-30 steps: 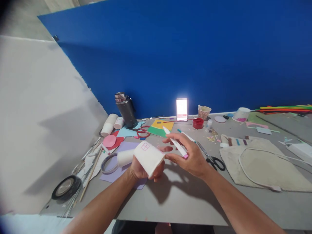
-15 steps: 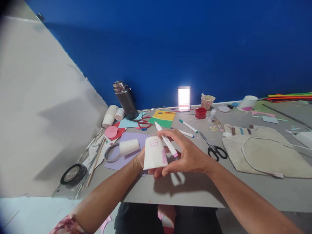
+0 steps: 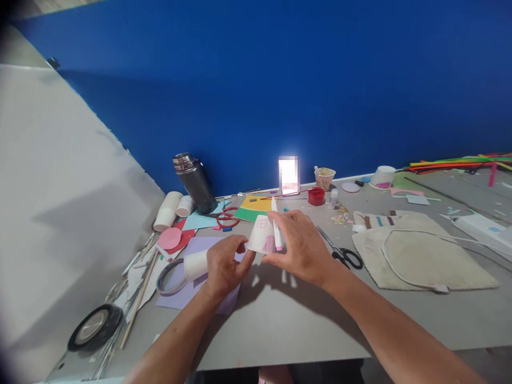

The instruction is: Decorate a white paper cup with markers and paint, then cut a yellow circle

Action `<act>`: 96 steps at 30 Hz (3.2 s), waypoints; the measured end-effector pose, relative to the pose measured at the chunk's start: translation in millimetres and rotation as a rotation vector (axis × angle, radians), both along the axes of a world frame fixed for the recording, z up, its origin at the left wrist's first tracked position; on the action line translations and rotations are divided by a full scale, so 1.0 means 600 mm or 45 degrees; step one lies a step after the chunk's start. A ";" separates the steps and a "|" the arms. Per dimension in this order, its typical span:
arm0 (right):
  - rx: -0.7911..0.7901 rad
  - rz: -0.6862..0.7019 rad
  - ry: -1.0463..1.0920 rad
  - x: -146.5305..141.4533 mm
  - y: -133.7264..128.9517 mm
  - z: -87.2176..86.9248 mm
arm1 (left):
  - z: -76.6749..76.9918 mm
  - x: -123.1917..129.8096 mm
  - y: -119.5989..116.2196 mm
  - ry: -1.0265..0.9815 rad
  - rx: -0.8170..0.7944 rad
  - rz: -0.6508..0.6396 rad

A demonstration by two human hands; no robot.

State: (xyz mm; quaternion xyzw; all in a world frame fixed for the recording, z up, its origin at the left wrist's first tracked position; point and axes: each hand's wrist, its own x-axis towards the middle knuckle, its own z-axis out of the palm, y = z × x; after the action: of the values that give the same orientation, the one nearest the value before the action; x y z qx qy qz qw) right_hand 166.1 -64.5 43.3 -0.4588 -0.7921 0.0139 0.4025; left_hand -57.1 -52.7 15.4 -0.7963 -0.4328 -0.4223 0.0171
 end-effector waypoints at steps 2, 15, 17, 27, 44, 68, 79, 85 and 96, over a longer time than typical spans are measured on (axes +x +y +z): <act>0.035 -0.002 0.010 -0.006 -0.002 -0.003 | 0.002 0.001 -0.003 0.095 -0.055 0.046; 0.060 0.127 0.349 0.000 0.009 -0.018 | -0.003 -0.001 0.004 -0.535 -0.573 -0.203; -0.027 0.217 0.448 0.008 0.011 -0.018 | 0.008 0.000 0.008 -0.709 -0.758 -0.431; -0.441 0.586 0.876 0.023 0.020 -0.017 | 0.035 0.000 0.012 -1.072 -1.033 -0.939; 0.370 0.098 0.417 0.002 -0.032 0.037 | 0.006 0.001 0.010 -0.372 -0.522 -0.350; 0.413 0.158 0.269 -0.002 -0.024 0.029 | -0.003 0.004 0.006 -0.292 -0.417 -0.351; 0.473 0.124 0.316 0.001 -0.024 0.028 | -0.005 0.005 0.006 -0.298 -0.356 -0.354; 0.489 0.151 0.306 -0.006 -0.026 0.028 | -0.012 0.006 0.008 -0.288 -0.319 -0.354; 0.486 0.026 0.319 -0.001 -0.025 0.031 | -0.017 0.007 0.010 -0.286 -0.305 -0.356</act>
State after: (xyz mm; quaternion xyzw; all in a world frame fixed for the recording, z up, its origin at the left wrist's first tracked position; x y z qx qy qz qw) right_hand 165.4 -79.8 61.7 -0.3609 -0.7288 -0.0753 0.5770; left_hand -52.9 -47.0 5.2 -0.7928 -0.3644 -0.4524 -0.1847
